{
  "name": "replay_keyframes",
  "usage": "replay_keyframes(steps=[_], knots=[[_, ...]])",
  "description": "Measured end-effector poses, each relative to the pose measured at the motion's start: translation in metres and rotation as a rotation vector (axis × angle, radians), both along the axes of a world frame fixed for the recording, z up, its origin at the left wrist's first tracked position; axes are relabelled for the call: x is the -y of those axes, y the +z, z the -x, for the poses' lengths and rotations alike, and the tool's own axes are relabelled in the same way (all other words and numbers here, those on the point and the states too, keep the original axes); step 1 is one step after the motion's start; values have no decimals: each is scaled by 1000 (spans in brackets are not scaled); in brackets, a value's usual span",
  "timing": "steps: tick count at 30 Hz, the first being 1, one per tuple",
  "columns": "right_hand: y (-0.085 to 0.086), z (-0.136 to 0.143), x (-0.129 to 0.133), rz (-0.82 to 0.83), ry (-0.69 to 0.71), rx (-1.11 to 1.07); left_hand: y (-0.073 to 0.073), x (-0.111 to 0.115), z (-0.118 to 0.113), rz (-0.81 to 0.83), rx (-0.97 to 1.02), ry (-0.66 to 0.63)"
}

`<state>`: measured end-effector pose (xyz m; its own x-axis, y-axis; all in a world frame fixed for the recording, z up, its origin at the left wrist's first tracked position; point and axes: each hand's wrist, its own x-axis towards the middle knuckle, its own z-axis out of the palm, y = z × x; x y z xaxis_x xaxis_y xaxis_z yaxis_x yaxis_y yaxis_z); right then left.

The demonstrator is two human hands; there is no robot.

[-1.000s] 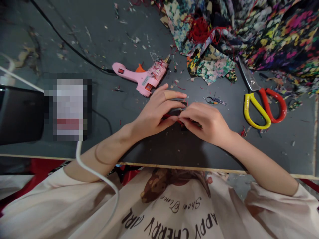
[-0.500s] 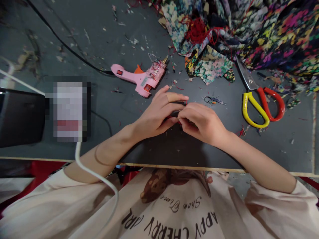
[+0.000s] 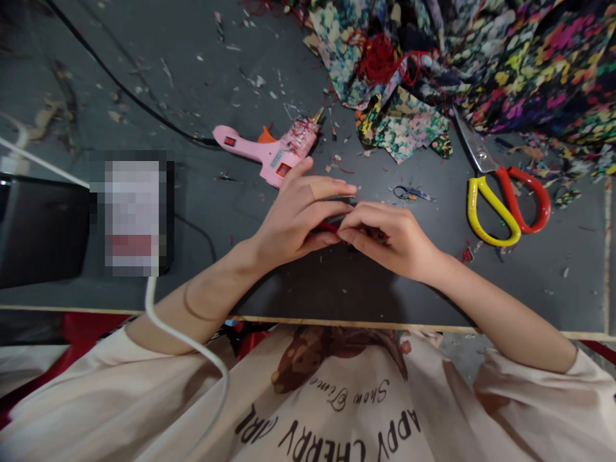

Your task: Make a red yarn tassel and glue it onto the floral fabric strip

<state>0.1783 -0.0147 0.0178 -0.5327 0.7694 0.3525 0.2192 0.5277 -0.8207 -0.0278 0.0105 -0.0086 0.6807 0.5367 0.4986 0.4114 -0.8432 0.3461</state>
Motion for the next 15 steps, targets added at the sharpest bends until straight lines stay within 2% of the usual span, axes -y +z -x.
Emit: replay_keyframes(steps=[5,10,15], knots=[[3,-4,-3,-3,39,50,-1,-1,2,10,8,-8],[2,-3,-2,-36,36,64,1,-1,4,48,-40,25],[-1,1,1,-72,13,35,-1,-1,3,52,-15,-5]])
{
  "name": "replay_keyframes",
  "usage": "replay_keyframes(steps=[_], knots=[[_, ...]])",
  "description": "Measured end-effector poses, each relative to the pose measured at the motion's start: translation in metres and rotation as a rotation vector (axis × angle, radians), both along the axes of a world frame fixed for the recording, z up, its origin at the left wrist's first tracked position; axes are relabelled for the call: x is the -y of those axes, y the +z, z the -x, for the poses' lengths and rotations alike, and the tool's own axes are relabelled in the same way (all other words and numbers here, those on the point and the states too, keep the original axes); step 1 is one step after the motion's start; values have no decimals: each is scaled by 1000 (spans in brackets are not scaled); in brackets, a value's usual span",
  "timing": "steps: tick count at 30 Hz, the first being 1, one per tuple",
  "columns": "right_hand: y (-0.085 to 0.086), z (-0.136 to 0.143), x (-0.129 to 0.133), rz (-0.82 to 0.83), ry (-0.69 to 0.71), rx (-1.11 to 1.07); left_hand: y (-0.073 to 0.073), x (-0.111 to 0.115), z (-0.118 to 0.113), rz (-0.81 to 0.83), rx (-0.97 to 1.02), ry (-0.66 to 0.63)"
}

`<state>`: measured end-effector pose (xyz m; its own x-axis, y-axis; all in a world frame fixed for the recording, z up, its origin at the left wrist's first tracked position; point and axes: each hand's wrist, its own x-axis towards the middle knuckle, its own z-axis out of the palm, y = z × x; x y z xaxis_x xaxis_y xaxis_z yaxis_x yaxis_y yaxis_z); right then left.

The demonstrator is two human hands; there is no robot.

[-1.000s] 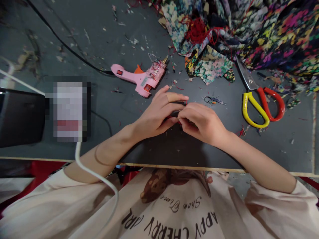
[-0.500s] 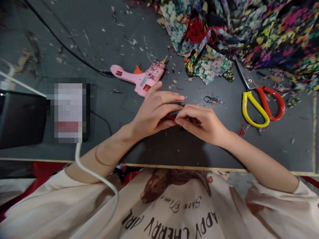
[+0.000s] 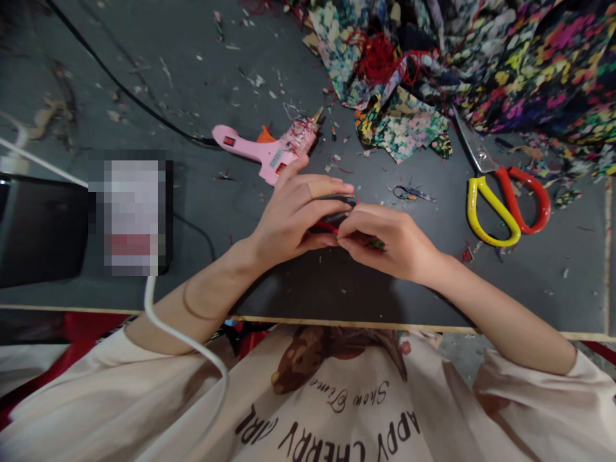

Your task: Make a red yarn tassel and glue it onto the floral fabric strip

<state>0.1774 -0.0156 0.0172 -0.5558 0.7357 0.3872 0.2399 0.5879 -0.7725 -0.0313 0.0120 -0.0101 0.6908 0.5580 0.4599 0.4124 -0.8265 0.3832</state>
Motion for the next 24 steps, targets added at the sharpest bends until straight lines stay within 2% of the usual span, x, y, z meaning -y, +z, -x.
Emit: replay_keyframes(steps=[4,10,15,24], knots=[[-2,4,2,-90,-29,21,-1,0,-2,-31,16,-18],[-5,5,3,-140,-39,19,2,0,-3,20,-30,-23],[-3,3,2,-115,-26,25,2,0,-4,-47,0,-28],[-3,-2,0,-23,22,-21,3,0,-1,1,-4,-31]])
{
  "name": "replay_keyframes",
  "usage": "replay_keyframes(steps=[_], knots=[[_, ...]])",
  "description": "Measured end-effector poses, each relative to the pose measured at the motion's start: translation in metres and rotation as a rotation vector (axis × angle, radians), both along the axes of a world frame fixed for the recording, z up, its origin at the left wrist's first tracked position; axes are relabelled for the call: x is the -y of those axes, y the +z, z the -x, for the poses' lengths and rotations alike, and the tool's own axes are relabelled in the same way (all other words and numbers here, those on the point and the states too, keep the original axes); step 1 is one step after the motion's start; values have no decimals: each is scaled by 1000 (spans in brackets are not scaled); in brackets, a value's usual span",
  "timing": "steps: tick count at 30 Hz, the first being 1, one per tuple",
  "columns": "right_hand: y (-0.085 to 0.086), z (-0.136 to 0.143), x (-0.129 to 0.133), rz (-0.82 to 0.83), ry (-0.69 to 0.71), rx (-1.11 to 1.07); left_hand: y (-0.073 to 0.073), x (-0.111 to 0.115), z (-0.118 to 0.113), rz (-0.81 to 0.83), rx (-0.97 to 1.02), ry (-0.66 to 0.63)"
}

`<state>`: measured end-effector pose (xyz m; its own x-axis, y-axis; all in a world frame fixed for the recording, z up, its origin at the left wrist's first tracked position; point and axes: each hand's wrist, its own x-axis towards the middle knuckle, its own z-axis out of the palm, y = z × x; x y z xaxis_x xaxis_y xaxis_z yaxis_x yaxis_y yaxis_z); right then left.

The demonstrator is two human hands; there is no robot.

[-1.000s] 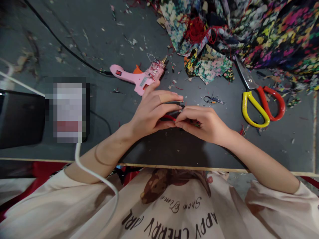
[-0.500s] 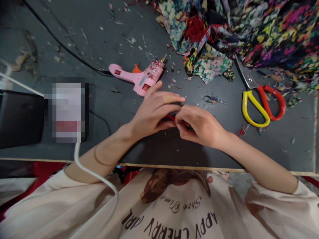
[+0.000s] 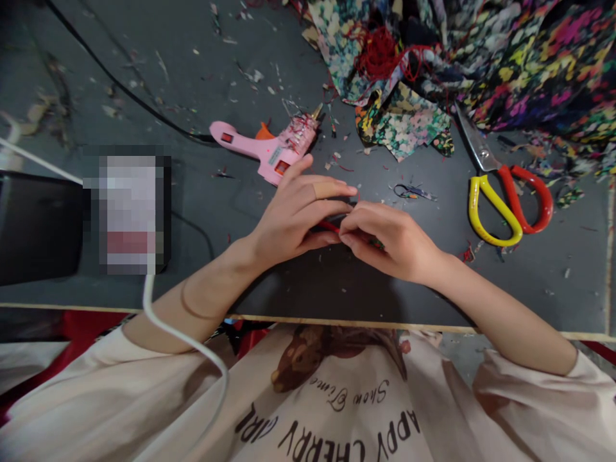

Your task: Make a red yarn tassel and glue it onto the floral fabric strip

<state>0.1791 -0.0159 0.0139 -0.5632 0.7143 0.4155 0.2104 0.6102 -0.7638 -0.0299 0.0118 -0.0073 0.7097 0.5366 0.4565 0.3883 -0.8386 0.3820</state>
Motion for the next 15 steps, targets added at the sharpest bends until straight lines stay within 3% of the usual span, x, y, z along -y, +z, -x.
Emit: replay_keyframes(steps=[8,15], knots=[[5,-1,-3,79,96,51,-2,-2,0,-19,-1,-47],[1,3,0,18,32,67,-4,-1,-2,34,2,-38]])
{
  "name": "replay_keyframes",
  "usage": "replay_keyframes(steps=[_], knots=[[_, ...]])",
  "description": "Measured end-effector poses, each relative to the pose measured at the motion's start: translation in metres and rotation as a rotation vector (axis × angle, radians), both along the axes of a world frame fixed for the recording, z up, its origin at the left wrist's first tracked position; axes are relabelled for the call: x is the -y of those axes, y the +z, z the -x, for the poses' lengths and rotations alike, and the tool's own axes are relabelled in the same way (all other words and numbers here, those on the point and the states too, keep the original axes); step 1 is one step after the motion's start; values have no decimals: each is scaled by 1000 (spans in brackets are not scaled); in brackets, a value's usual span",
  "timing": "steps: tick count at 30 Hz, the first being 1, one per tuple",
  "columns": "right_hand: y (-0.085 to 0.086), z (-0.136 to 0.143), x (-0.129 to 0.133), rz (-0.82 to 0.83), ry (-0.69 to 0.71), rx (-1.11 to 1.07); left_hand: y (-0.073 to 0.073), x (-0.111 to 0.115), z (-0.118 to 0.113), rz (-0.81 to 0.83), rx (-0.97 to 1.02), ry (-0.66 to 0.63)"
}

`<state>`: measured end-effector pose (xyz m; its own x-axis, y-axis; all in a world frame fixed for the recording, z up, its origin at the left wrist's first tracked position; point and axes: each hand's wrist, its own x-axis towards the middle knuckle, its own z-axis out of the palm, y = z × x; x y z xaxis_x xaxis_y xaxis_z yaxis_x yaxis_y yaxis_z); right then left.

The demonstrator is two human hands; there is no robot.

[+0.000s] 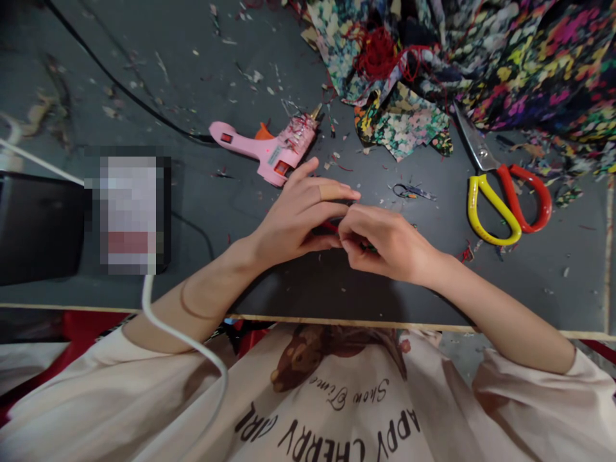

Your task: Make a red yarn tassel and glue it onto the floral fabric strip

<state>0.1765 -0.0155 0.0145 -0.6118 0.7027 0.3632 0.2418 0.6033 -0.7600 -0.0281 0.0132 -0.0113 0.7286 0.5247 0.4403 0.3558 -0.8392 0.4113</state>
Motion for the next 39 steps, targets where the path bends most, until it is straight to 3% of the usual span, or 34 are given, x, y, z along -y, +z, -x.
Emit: replay_keyframes(steps=[13,19,25,32,39], knots=[[-2,3,3,155,-56,-122,5,2,-1,-43,26,40],[-1,2,2,242,-105,-142,6,4,1,-106,189,108],[-7,2,0,211,-187,-129,3,5,-2,-174,240,147],[-7,3,0,132,-184,-49,8,7,-4,22,161,144],[-9,-3,-1,356,-154,-158,13,10,-3,157,220,167]])
